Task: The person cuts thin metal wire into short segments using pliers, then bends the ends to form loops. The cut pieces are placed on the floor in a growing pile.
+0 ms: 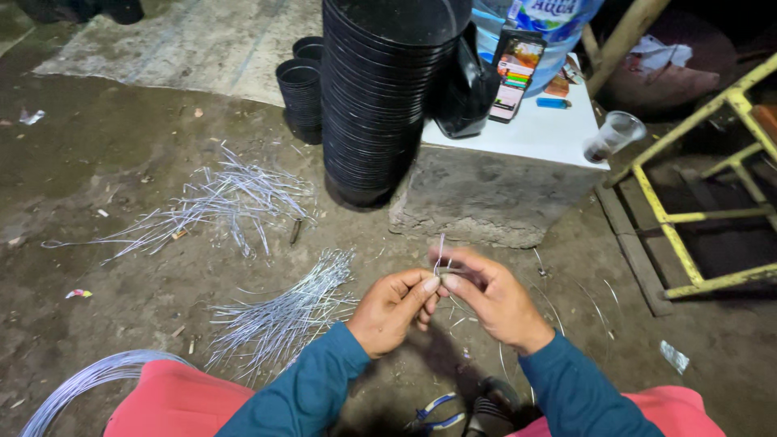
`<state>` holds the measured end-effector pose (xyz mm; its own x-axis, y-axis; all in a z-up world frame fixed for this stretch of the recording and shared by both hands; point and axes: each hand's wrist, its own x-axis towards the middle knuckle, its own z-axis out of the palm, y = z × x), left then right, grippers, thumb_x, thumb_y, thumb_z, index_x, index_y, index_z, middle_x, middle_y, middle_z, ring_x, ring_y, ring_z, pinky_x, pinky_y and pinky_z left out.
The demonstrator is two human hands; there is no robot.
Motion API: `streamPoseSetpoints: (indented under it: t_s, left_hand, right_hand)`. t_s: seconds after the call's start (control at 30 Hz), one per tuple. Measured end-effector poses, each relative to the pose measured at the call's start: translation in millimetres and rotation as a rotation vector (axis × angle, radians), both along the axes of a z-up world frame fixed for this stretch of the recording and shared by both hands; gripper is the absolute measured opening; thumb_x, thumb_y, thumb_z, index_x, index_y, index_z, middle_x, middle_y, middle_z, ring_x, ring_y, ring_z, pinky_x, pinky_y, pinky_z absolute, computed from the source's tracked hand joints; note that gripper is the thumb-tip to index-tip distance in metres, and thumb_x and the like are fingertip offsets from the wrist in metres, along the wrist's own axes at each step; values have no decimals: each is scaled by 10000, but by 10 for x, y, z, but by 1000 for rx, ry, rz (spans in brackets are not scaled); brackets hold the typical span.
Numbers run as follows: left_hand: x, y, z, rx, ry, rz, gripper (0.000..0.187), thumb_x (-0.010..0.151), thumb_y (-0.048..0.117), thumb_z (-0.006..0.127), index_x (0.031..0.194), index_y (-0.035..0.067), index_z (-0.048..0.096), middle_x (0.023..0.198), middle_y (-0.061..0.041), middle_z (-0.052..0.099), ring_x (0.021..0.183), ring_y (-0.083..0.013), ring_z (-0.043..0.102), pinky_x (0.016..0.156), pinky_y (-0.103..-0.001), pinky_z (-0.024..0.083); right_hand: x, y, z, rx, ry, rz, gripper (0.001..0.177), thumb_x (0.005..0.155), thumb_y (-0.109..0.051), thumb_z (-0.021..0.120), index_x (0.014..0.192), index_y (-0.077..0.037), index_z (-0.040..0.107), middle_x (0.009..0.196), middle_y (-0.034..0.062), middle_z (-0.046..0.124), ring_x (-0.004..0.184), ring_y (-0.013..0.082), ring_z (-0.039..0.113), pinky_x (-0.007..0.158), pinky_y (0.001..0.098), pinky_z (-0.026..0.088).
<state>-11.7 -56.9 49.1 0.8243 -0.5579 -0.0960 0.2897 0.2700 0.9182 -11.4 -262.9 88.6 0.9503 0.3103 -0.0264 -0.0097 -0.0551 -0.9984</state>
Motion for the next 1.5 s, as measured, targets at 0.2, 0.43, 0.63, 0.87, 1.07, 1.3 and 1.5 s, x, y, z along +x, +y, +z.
streamPoseSetpoints:
  t_s: [0.2, 0.43, 0.63, 0.87, 1.07, 1.3, 1.5]
  left_hand:
    - [-82, -16, 91, -20, -43, -43, 325, 1091, 320, 515, 1042, 51, 691, 731, 58, 466, 607, -36, 345, 524, -212, 287]
    - [-121, -47, 122, -82, 45, -93, 326, 1076, 319, 498, 1107, 63, 697, 739, 73, 459, 638, -32, 369, 575, -206, 325]
    - [-133, -99, 87, 101, -223, 31, 322, 1095, 282, 504, 1088, 26, 700, 685, 72, 436, 632, -47, 369, 575, -231, 344]
    - [2, -32, -36, 102, -9, -161, 293, 1077, 274, 492, 1093, 45, 675, 688, 65, 463, 579, -34, 377, 513, -209, 331]
    - [31, 80, -122, -93, 323, -320, 284, 1083, 265, 529, 1140, 16, 653, 746, 62, 454, 595, -33, 364, 504, -193, 291]
    - [-20, 42, -141, -209, 348, -360, 306, 1087, 271, 538, 1177, -1, 645, 756, 41, 451, 614, -74, 399, 548, -242, 359]
    - [-77, 12, -94, -262, 379, -427, 283, 1085, 236, 494, 1245, 15, 568, 754, 20, 441, 639, -116, 465, 603, -267, 433]
  right_hand:
    - [-18, -71, -144, 150, 24, 27, 159, 978, -11, 633, 1093, 54, 721, 1039, 94, 671, 895, 156, 625, 846, 315, 534]
    - [-56, -77, -143, 317, 50, -33, 38, 978, 10, 663, 973, 45, 677, 1011, 81, 660, 842, 142, 602, 789, 301, 508]
    - [-119, -1, -29, 42, -81, -195, 57, 938, -23, 681, 959, 24, 706, 928, 53, 702, 790, 123, 662, 746, 280, 547]
    - [-68, -115, -88, -193, -110, -383, 99, 928, -94, 711, 965, -7, 740, 893, 18, 739, 799, 93, 655, 739, 261, 538]
    - [195, -563, -96, 85, -10, -537, 144, 1004, -96, 727, 894, -17, 678, 771, 24, 616, 759, 136, 642, 764, 310, 545]
    - [305, -900, -35, 271, 37, -568, 119, 1043, -82, 718, 944, -40, 666, 773, 33, 628, 777, 161, 647, 777, 307, 548]
    - [364, -972, -116, 318, 66, -564, 108, 1060, -123, 705, 986, -55, 667, 863, 46, 662, 836, 164, 655, 808, 311, 547]
